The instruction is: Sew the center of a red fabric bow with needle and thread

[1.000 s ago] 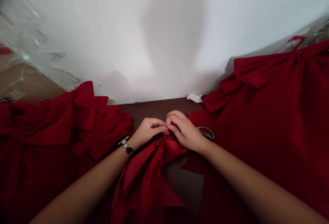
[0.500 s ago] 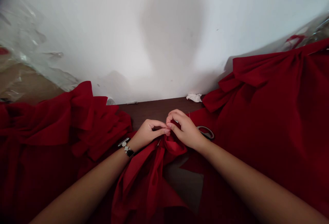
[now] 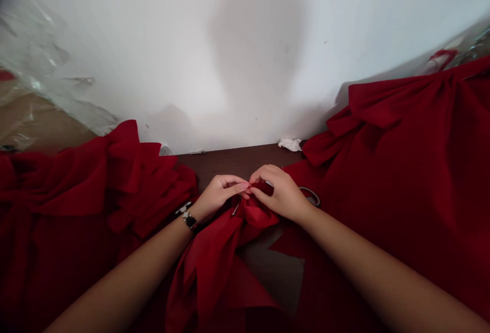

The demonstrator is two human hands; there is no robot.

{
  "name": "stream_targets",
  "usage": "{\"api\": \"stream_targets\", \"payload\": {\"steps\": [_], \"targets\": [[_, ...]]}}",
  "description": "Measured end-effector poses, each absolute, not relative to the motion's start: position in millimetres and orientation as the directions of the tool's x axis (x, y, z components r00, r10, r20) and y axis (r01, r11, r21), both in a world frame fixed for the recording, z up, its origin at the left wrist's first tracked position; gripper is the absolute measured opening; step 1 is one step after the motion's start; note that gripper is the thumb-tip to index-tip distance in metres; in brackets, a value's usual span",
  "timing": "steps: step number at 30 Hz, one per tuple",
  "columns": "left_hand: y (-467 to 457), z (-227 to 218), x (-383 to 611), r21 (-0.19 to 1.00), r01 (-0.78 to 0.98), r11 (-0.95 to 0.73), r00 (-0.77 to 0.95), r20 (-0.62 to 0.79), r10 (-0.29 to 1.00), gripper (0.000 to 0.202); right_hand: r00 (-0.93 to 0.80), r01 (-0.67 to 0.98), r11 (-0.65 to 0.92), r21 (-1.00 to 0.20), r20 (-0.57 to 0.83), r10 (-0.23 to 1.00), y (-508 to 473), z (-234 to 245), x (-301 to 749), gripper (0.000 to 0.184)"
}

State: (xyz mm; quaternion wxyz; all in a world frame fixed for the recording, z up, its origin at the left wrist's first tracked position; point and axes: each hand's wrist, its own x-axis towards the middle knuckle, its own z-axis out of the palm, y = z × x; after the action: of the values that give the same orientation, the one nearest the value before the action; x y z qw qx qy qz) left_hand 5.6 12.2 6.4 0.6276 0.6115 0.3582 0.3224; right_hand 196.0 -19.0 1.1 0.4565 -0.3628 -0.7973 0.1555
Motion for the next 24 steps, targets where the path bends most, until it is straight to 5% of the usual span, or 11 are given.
{"api": "stream_targets", "payload": {"steps": [11,24], "targets": [[11.1,6.6,5.7,0.998,0.019,0.054,0.539,-0.056,0.841,0.024,-0.465,0.614,0.739,-0.278,0.629,0.623,-19.3,1.2,197.4,0.014],[9.6,6.0,3.7,0.998,0.036,0.05,0.534,-0.062,0.843,0.025,-0.263,0.474,0.609,-0.636,0.558,0.787,-14.4,-3.4,201.8,0.013]]}}
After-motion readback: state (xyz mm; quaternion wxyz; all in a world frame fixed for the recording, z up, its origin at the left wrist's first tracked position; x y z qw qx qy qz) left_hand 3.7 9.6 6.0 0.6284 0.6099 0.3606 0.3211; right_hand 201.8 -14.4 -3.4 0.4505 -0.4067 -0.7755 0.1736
